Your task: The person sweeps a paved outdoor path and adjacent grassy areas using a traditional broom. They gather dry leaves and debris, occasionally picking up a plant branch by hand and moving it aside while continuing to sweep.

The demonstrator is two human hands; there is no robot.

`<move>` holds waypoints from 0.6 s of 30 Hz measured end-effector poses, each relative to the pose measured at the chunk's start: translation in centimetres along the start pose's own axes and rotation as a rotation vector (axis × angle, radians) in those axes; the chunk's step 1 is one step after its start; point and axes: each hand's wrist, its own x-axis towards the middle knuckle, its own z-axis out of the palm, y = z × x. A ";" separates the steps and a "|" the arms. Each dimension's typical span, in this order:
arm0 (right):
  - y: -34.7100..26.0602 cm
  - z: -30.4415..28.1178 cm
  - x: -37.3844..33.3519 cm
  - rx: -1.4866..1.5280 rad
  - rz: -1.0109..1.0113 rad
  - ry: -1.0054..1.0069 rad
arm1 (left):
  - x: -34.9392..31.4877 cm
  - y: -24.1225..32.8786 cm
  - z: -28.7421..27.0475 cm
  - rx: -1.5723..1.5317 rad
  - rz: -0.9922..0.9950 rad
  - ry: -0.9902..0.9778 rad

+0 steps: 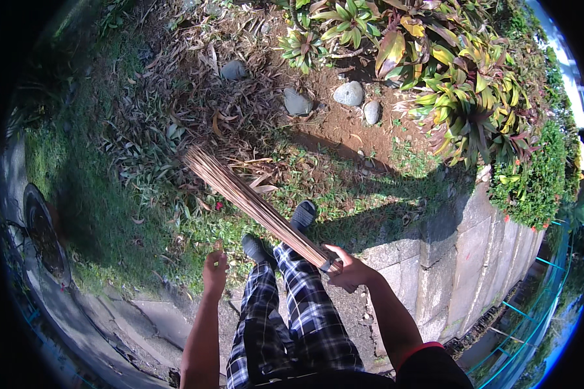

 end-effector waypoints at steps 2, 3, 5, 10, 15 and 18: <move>0.3 -4.0 -4.7 0.021 0.057 0.040 | 0.3 0.1 -0.2 -0.029 -0.011 0.027; 0.2 -4.8 -6.1 0.021 -0.139 0.185 | 0.4 0.1 -0.3 -0.037 0.024 0.023; -1.5 -6.8 -7.9 0.186 0.051 0.413 | 0.4 -0.2 -0.4 -0.038 0.022 0.015; -10.7 -7.4 2.6 0.355 -0.160 0.842 | -0.1 -1.7 -0.1 -0.144 0.015 -0.022; -15.6 1.9 16.5 -0.070 0.007 0.472 | -0.2 -2.7 0.5 0.036 0.014 0.024; -15.9 5.9 16.4 -0.315 -0.044 0.125 | -0.4 -2.5 0.5 0.086 0.026 0.033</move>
